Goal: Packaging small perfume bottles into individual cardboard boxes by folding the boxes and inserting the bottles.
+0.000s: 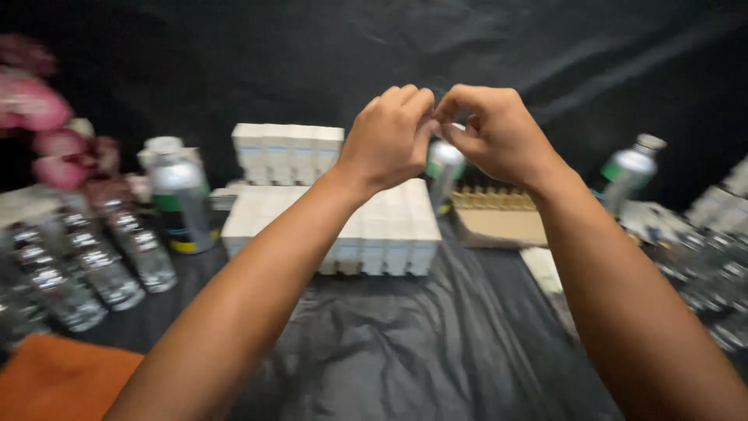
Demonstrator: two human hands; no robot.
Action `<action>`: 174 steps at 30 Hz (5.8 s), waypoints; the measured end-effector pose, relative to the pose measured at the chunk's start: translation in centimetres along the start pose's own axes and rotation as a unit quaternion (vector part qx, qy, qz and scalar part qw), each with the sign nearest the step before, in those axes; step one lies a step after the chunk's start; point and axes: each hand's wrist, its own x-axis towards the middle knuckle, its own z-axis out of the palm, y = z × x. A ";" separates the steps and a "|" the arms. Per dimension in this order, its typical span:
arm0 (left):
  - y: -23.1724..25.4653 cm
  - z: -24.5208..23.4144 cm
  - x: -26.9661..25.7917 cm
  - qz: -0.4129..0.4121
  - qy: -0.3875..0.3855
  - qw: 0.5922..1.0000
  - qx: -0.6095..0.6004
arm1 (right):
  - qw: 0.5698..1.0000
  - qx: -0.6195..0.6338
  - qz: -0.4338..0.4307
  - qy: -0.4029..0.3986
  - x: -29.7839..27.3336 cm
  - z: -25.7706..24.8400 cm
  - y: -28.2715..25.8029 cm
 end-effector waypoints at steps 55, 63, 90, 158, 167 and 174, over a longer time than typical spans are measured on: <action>20.5 12.4 3.7 -0.447 -0.260 0.592 -0.619 | 0.923 0.061 0.372 0.078 -19.2 -11.5 4.4; 15.5 6.2 1.3 -0.450 -0.208 0.634 -0.594 | 0.927 0.159 0.337 -0.023 -14.1 -8.3 -0.7; 6.0 -0.9 -6.6 -0.472 0.028 0.773 -0.423 | 0.881 0.390 0.268 0.028 -6.8 6.7 2.6; 7.2 -4.0 -6.5 -0.512 -0.002 0.772 -0.378 | 0.864 0.418 0.279 0.000 -7.2 7.7 1.4; 7.2 -3.3 -6.4 -0.511 -0.011 0.757 -0.408 | 0.851 0.427 0.271 0.143 -6.6 8.3 2.5; 6.1 -3.9 -6.6 -0.532 0.058 0.722 -0.439 | 0.868 0.421 0.261 0.038 -6.9 8.4 0.3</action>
